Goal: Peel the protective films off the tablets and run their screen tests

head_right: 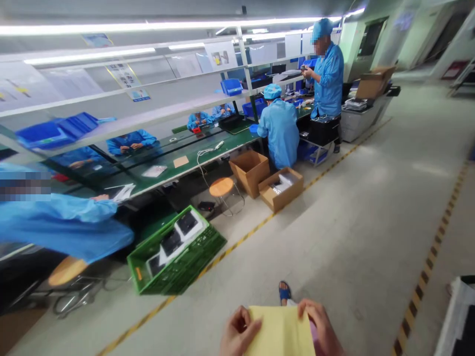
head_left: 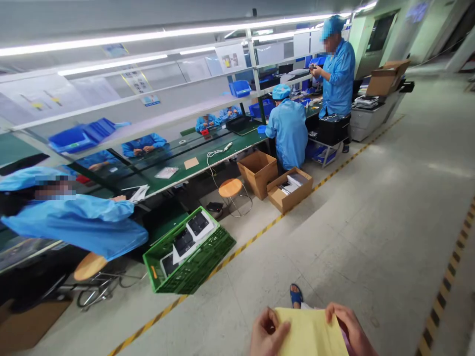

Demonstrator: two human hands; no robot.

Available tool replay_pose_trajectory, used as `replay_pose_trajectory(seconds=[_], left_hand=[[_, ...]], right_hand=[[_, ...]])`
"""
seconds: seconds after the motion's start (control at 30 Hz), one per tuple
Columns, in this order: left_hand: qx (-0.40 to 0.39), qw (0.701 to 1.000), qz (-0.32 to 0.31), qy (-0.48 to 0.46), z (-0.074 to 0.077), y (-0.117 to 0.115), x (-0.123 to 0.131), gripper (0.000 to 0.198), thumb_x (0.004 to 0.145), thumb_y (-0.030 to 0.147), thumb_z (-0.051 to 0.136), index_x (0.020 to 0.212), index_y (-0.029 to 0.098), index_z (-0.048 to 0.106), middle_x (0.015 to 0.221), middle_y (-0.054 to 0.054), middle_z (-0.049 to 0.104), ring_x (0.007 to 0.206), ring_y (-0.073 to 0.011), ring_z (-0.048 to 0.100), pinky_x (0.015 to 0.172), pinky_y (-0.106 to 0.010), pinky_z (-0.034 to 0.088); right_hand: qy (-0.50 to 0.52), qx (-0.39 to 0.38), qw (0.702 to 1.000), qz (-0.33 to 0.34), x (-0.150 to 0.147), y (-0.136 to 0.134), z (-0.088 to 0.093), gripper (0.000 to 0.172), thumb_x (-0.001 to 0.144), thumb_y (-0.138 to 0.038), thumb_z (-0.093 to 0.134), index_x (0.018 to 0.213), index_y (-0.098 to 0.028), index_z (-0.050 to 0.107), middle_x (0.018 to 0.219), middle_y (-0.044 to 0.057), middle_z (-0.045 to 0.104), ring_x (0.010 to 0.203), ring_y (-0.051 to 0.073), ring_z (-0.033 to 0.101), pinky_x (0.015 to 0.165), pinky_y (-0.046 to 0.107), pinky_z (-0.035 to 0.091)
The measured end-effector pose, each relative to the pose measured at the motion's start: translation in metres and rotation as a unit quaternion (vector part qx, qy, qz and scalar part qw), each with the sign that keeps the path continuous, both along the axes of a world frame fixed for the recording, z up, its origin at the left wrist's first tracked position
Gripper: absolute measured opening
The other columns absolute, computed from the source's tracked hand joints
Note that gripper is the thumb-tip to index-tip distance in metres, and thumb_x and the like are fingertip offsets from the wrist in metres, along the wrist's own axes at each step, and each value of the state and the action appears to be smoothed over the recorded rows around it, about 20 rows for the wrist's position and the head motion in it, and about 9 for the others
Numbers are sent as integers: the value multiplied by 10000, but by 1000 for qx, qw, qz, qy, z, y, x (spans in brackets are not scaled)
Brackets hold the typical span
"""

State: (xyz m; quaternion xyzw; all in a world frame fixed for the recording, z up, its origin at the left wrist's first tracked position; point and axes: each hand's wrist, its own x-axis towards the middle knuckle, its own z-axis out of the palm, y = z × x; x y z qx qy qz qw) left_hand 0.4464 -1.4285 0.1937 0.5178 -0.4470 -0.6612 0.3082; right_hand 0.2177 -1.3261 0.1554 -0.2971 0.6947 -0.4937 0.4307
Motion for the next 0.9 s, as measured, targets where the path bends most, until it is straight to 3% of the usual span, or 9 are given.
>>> replay_pose_trajectory(seconds=[0.1, 0.17, 0.2, 0.27, 0.3, 0.4, 0.47, 0.7, 0.9], left_hand=[[-17, 999, 33, -22, 3, -44, -10, 651, 618, 752, 883, 732, 230, 511, 653, 21, 580, 597, -161, 571, 591, -268, 463], [-38, 996, 64, -40, 4, -70, -13, 642, 627, 751, 874, 909, 238, 610, 907, -63, 709, 891, -275, 714, 787, -367, 570], [-69, 992, 76, -71, 3, -83, -14, 668, 641, 734, 870, 1040, 242, 655, 1104, -117, 724, 1118, -338, 698, 947, -449, 563], [-178, 965, 54, -183, 1, -111, -17, 742, 682, 681, 857, 1265, 256, 683, 1442, -183, 616, 1456, -428, 490, 1212, -634, 352], [-238, 941, 3, -241, -2, -127, -19, 723, 711, 647, 847, 1310, 273, 693, 1506, -186, 581, 1515, -454, 412, 1255, -713, 213], [-323, 865, -216, -319, -10, -182, -27, 324, 892, 494, 722, 1173, 341, 774, 1207, -115, 764, 1456, -436, 502, 1211, -846, -11], [-320, 849, -298, -296, -16, -224, -33, 200, 991, 382, 597, 1025, 339, 790, 940, -46, 789, 1362, -367, 605, 1207, -850, -37], [-317, 872, -311, -208, -19, -367, -40, 198, 923, 308, 701, 731, 307, 750, 714, -33, 759, 1135, -321, 730, 1270, -743, 80], [-279, 884, -291, -238, -17, -476, 3, 259, 874, 364, 707, 627, 287, 702, 669, -42, 730, 1082, -333, 712, 1275, -717, -12]], right_hand=[[-30, 26, 995, 95, -19, -74, 30, 361, 782, -594, 637, 737, -235, 624, 760, 65, 645, 791, 277, 638, 706, 350, 549], [-37, 29, 983, 178, -23, -122, 43, 249, 746, -453, 638, 850, -227, 626, 743, 22, 624, 727, 233, 619, 675, 316, 520], [-34, 23, 977, 210, -23, -145, 47, 276, 714, -375, 636, 944, -223, 645, 773, 11, 640, 742, 223, 628, 701, 307, 520], [-26, 9, 968, 249, -20, -186, 50, 435, 669, -257, 621, 1099, -228, 678, 858, 11, 689, 824, 220, 660, 798, 307, 526], [-23, 3, 963, 267, -17, -206, 50, 457, 659, -219, 618, 1108, -231, 705, 885, 18, 707, 864, 223, 671, 848, 313, 523], [-9, -25, 945, 326, -12, -260, 46, 266, 708, -197, 635, 927, -234, 783, 892, 46, 727, 912, 234, 673, 931, 334, 500], [3, -39, 936, 349, -13, -296, 45, 145, 768, -237, 642, 806, -230, 782, 861, 58, 716, 875, 232, 659, 914, 338, 493], [38, -23, 940, 339, -40, -408, 61, 241, 800, -348, 645, 592, -234, 693, 635, 27, 636, 662, 209, 578, 717, 307, 445], [42, 36, 977, 206, -80, -473, 54, 490, 839, -635, 588, 634, -214, 733, 608, 33, 622, 610, 202, 506, 619, 311, 399]])
